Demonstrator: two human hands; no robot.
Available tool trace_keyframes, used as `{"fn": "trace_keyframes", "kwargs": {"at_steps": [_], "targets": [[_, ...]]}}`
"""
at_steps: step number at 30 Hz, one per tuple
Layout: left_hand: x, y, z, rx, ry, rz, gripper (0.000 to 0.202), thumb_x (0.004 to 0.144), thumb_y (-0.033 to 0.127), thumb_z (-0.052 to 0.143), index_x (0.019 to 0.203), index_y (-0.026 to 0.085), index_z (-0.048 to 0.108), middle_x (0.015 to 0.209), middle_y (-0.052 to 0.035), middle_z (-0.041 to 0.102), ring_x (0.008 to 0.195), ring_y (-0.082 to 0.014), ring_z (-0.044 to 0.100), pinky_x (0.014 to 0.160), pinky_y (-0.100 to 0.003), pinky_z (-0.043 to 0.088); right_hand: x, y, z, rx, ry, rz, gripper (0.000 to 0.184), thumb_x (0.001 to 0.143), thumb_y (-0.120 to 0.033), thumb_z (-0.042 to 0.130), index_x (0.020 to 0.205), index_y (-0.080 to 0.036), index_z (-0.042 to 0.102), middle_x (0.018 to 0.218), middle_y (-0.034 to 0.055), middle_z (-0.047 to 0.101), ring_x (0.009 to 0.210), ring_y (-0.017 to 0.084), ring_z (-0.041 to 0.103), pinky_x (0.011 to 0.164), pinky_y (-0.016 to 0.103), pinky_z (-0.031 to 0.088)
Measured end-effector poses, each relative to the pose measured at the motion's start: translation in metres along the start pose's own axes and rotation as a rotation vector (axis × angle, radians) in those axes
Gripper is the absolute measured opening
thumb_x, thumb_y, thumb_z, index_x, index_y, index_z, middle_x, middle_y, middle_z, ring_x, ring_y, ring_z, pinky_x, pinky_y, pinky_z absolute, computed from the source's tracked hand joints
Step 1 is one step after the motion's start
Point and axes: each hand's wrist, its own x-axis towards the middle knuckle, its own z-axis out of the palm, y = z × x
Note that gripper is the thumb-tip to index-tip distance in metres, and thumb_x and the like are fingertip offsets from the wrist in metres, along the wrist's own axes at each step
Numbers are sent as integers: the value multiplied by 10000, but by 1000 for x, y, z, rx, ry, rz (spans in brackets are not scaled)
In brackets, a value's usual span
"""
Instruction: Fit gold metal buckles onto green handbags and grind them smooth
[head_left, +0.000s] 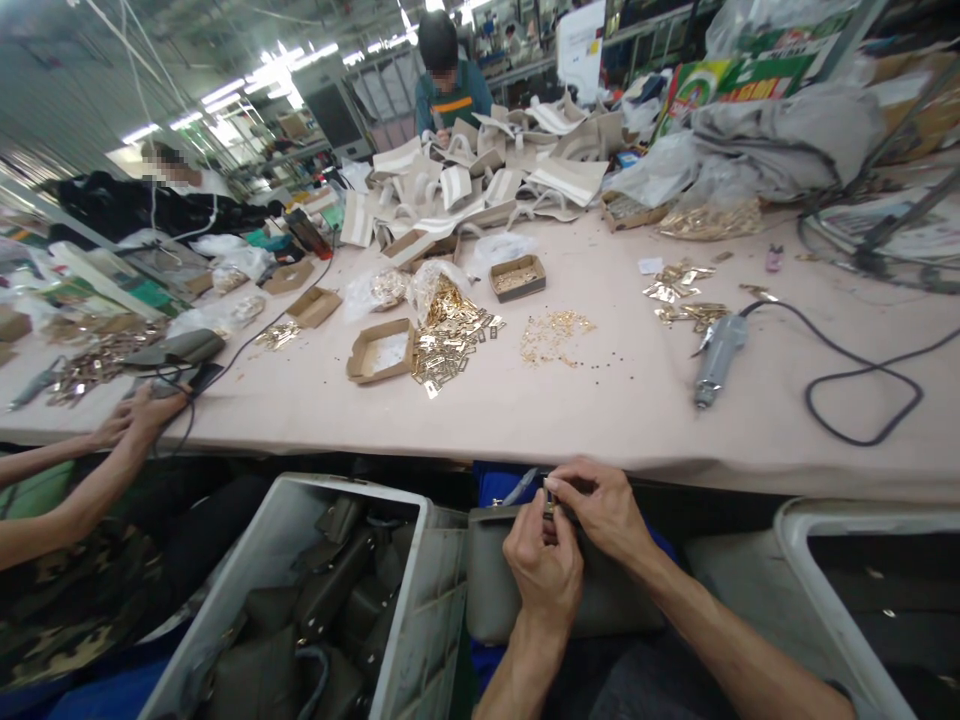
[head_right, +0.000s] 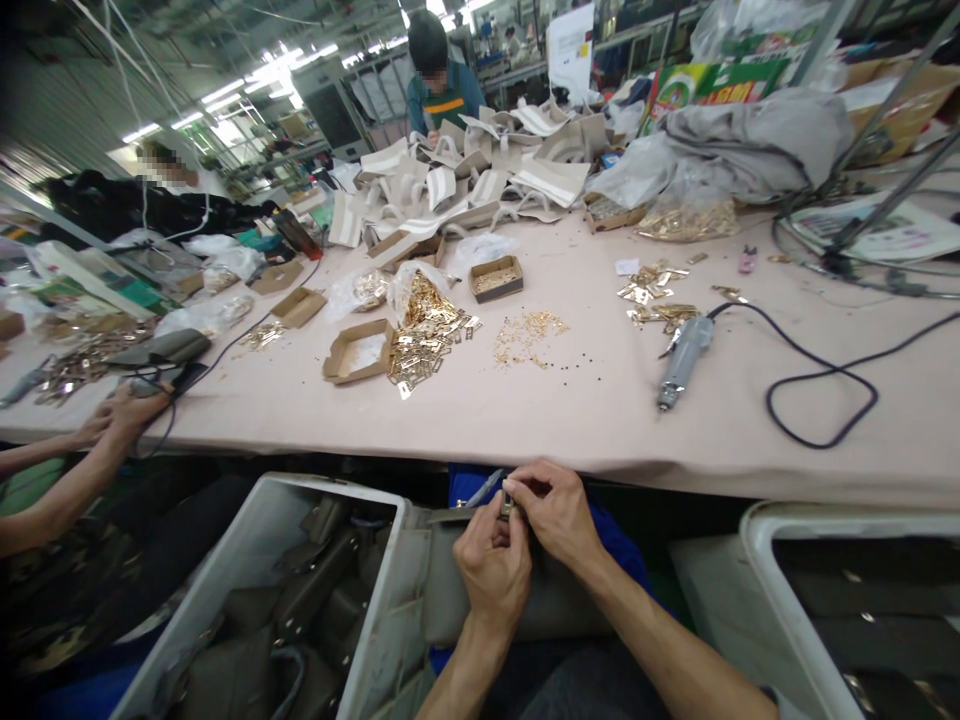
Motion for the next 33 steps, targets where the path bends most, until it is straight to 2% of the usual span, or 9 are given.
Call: {"fn": "trace_keyframes", "kwargs": {"at_steps": [6,10,16,20,26,33], "targets": [[-4,-2,1,47,23,63,271,964,160,557,1183,80,694,766,-84,694,566,-166,639,537,-283,521,3,-4,-6,99,-121,97,212,834,-371,733,905,-183,800,855,56,765,770,208,685,716,295,535],[-8,-5,3,113,58,147,280,965,122,552,1214,56,660,847,-144,727,690,-209,708,582,-294,554,6,-7,-11,115,-227,57,247,867,-372,697,980,-179,804,948,73,756,697,177,656,649,278,532],[-10,-7,4,153,54,162,280,961,110,555,1223,73,648,940,-188,744,828,-257,743,684,-337,599,18,-8,-27,89,-458,-58,251,895,-340,666,1064,-210,799,899,56,699,731,171,622,663,271,514],[-10,-6,4,160,52,166,277,962,119,552,1217,81,654,926,-177,743,824,-260,740,707,-350,603,31,-12,-38,80,-595,-106,260,888,-348,674,1082,-224,797,880,46,684,749,170,617,692,274,520],[-12,-4,6,172,52,187,261,958,93,546,1193,62,654,908,-182,735,807,-250,726,695,-339,596,46,-21,-45,98,-760,-74,273,883,-365,670,1060,-191,785,915,53,712,679,147,621,656,260,521],[-12,-1,7,229,50,208,255,959,86,525,1188,56,634,886,-178,732,767,-247,717,665,-338,592,52,-24,-48,83,-830,-46,225,858,-282,659,1010,-146,756,806,39,714,679,156,613,641,254,507]]}}
